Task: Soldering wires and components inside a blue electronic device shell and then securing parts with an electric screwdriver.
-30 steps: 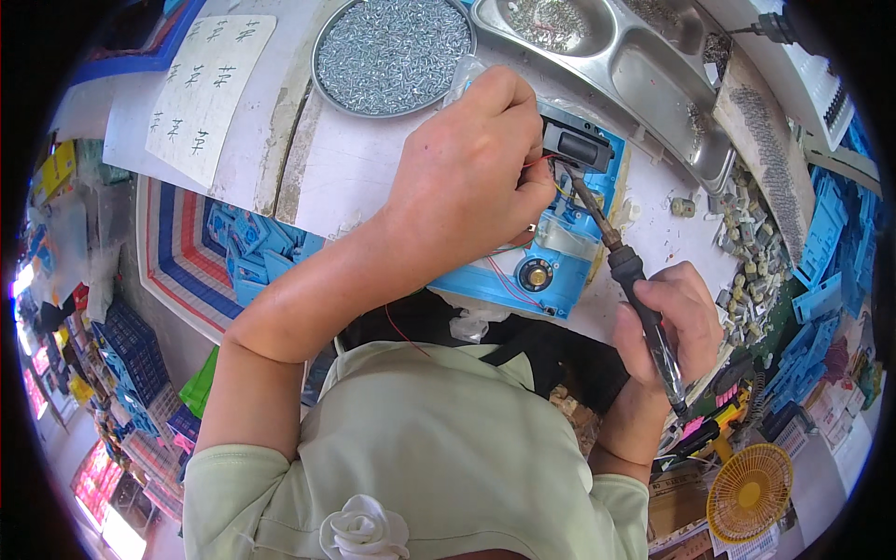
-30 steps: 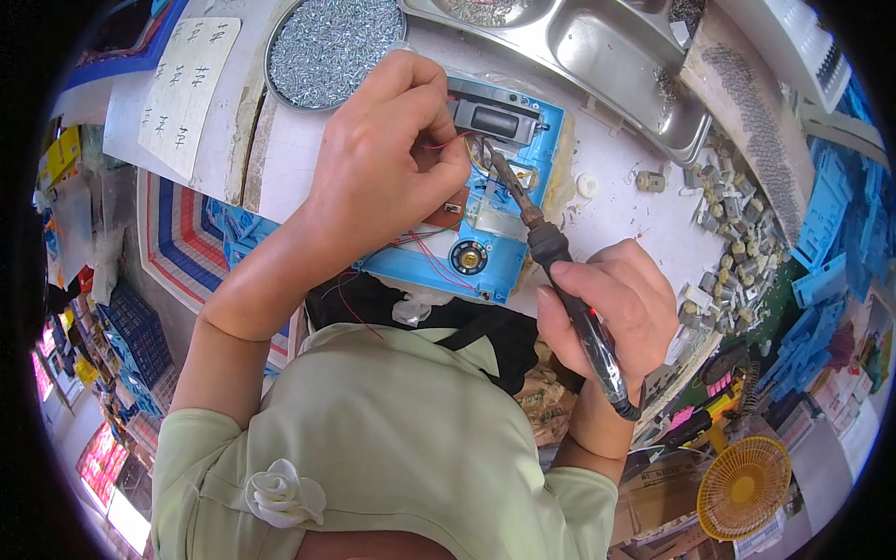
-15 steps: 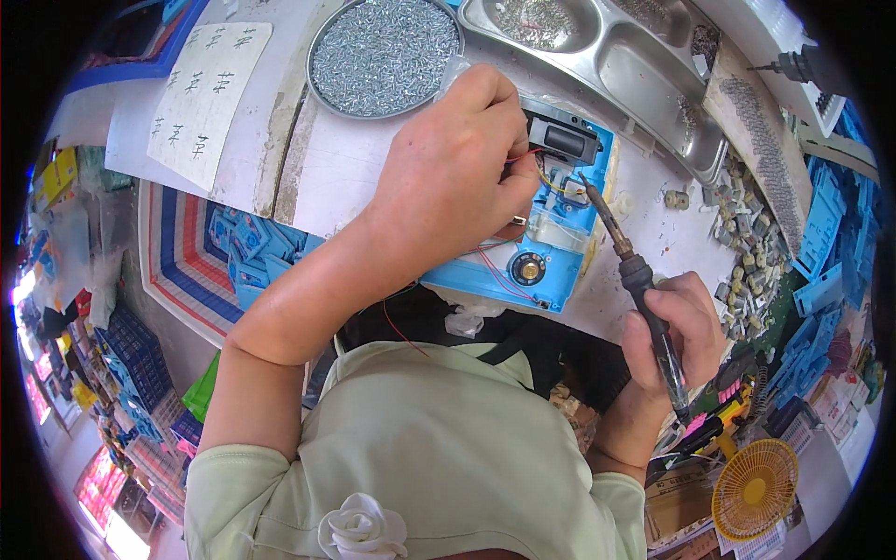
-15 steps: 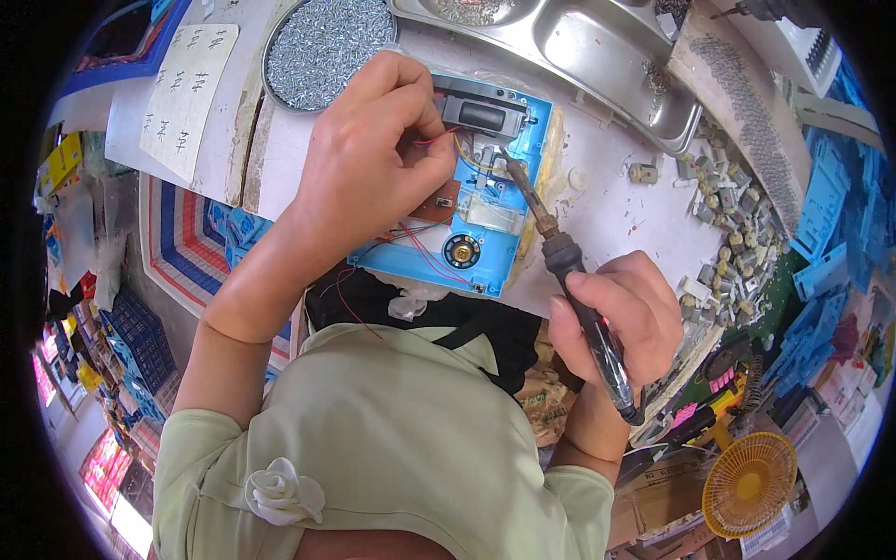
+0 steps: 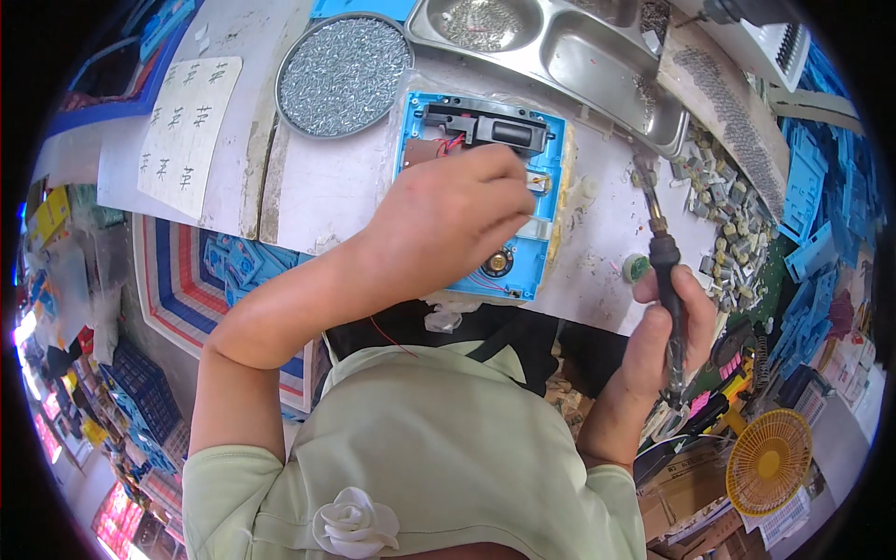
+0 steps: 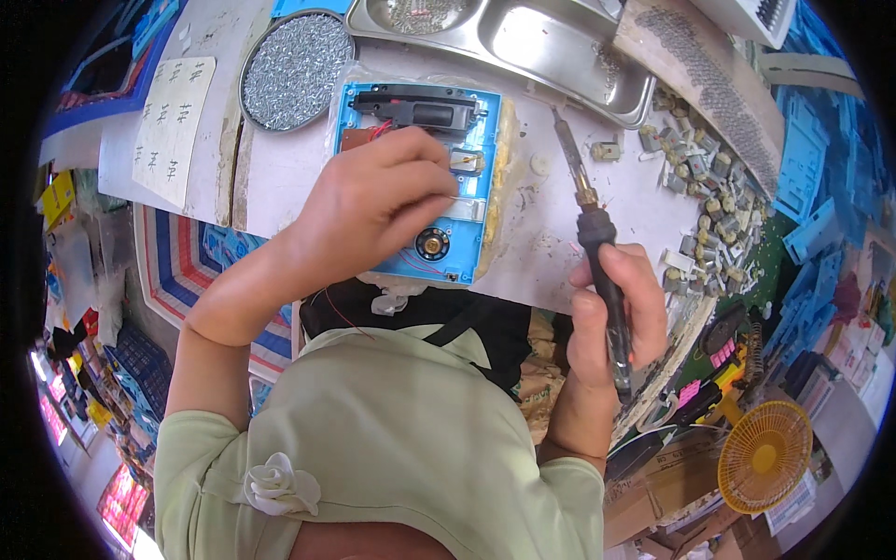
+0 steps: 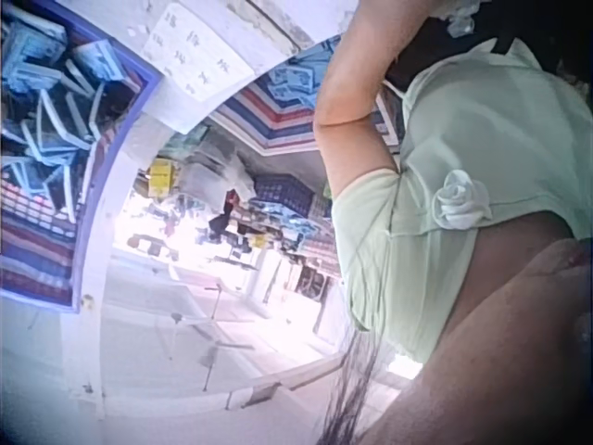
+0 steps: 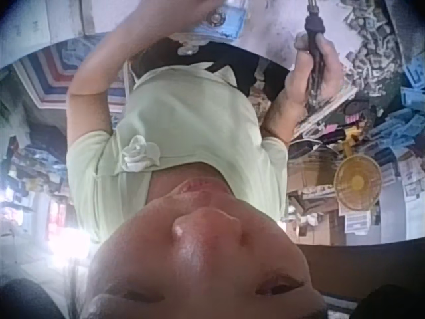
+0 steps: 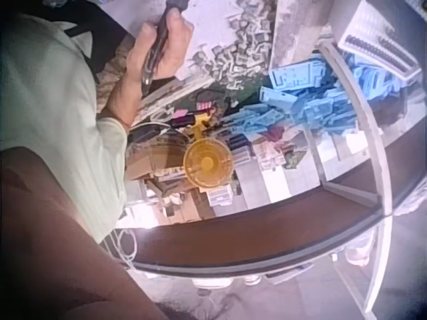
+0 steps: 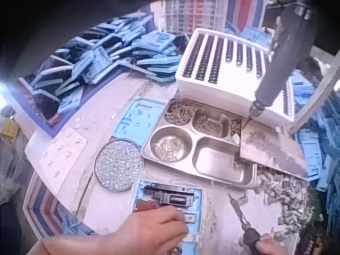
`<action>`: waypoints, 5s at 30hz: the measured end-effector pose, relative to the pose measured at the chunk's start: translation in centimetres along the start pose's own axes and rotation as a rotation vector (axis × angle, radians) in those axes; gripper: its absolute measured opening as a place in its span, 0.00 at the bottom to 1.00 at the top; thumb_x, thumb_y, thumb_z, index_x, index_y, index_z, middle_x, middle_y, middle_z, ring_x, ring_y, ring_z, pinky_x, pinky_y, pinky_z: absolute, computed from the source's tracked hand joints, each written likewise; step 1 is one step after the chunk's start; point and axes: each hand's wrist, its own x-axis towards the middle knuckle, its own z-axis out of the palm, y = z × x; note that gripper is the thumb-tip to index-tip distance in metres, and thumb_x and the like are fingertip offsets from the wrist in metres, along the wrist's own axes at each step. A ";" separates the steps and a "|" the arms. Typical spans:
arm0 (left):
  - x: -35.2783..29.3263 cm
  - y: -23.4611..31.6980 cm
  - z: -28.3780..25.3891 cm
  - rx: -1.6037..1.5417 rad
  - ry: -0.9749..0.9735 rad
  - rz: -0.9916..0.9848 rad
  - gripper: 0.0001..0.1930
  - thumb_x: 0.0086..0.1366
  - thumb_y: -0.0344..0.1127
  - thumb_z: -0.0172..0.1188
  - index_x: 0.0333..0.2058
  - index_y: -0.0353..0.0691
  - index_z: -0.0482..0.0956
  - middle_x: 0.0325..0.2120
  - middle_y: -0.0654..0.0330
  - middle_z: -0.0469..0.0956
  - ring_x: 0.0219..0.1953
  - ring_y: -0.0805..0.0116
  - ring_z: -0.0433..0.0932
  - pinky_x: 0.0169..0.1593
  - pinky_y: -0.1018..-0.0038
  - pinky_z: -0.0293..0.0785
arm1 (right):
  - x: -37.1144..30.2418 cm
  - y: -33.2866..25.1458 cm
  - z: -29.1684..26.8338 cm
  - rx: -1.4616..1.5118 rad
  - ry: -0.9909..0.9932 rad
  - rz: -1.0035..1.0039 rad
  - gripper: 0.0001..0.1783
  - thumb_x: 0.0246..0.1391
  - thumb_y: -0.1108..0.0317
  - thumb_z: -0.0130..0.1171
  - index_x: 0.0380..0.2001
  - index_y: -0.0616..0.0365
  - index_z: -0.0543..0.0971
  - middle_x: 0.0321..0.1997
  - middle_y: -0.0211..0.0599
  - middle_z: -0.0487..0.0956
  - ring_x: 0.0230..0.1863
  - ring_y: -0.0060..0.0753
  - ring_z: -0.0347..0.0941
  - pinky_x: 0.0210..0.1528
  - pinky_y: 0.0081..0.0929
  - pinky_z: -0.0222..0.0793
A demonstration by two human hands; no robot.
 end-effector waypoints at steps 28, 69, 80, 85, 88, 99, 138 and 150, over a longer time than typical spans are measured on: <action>-1.2 -0.9 -0.7 0.171 -0.171 0.202 0.10 0.53 0.28 0.65 0.34 0.40 0.76 0.39 0.59 0.75 0.40 0.56 0.79 0.37 0.65 0.79 | 1.9 -0.5 -0.6 0.032 -0.467 -0.028 0.10 0.44 0.73 0.68 0.33 0.63 0.83 0.16 0.29 0.70 0.17 0.30 0.62 0.20 0.28 0.54; -1.6 -0.9 -0.6 0.218 -0.169 0.214 0.11 0.52 0.28 0.65 0.35 0.39 0.76 0.40 0.58 0.76 0.40 0.55 0.79 0.37 0.64 0.78 | 1.8 -1.8 -1.9 -0.029 -0.383 -0.031 0.12 0.46 0.68 0.69 0.32 0.64 0.82 0.16 0.30 0.70 0.17 0.29 0.62 0.21 0.27 0.53; -1.4 -0.8 -1.0 0.178 -0.197 0.197 0.12 0.52 0.28 0.67 0.36 0.41 0.79 0.39 0.59 0.77 0.39 0.57 0.79 0.37 0.65 0.78 | 1.9 -1.7 -1.9 -0.021 -0.391 -0.037 0.12 0.45 0.69 0.69 0.32 0.64 0.82 0.15 0.30 0.70 0.17 0.29 0.61 0.21 0.27 0.52; -1.4 -1.6 -1.0 0.046 -0.153 0.215 0.13 0.51 0.27 0.69 0.37 0.42 0.82 0.39 0.60 0.78 0.37 0.57 0.79 0.37 0.65 0.77 | 1.8 -1.5 -2.0 -0.020 -0.389 -0.037 0.12 0.45 0.69 0.69 0.33 0.64 0.82 0.15 0.30 0.69 0.17 0.29 0.61 0.21 0.27 0.52; -1.3 -1.6 -1.0 0.058 -0.172 0.218 0.12 0.52 0.28 0.69 0.37 0.42 0.82 0.39 0.61 0.78 0.37 0.58 0.79 0.37 0.65 0.77 | 1.8 -1.4 -2.1 -0.022 -0.382 -0.038 0.12 0.45 0.69 0.69 0.33 0.65 0.82 0.15 0.30 0.69 0.17 0.29 0.62 0.21 0.27 0.52; -1.3 -0.9 -1.5 0.217 -0.234 0.240 0.14 0.48 0.27 0.67 0.36 0.42 0.78 0.40 0.60 0.77 0.37 0.56 0.79 0.36 0.65 0.78 | 1.7 -1.3 -2.3 -0.016 -0.365 -0.070 0.12 0.44 0.72 0.68 0.33 0.65 0.82 0.16 0.32 0.71 0.17 0.29 0.63 0.20 0.26 0.53; -1.1 -0.4 -1.6 0.314 -0.316 0.339 0.17 0.47 0.31 0.63 0.39 0.37 0.80 0.42 0.59 0.76 0.36 0.60 0.76 0.34 0.69 0.76 | 3.1 -3.7 0.3 -0.151 -0.512 0.086 0.12 0.43 0.76 0.71 0.34 0.62 0.83 0.21 0.34 0.78 0.16 0.29 0.66 0.19 0.26 0.57; -0.6 -0.5 -1.9 0.317 -0.344 0.340 0.12 0.48 0.31 0.62 0.34 0.38 0.79 0.38 0.59 0.75 0.36 0.58 0.76 0.35 0.67 0.77 | -4.5 -4.2 -16.0 -0.215 0.602 0.286 0.11 0.62 0.69 0.57 0.40 0.68 0.79 0.36 0.41 0.80 0.30 0.23 0.70 0.31 0.17 0.65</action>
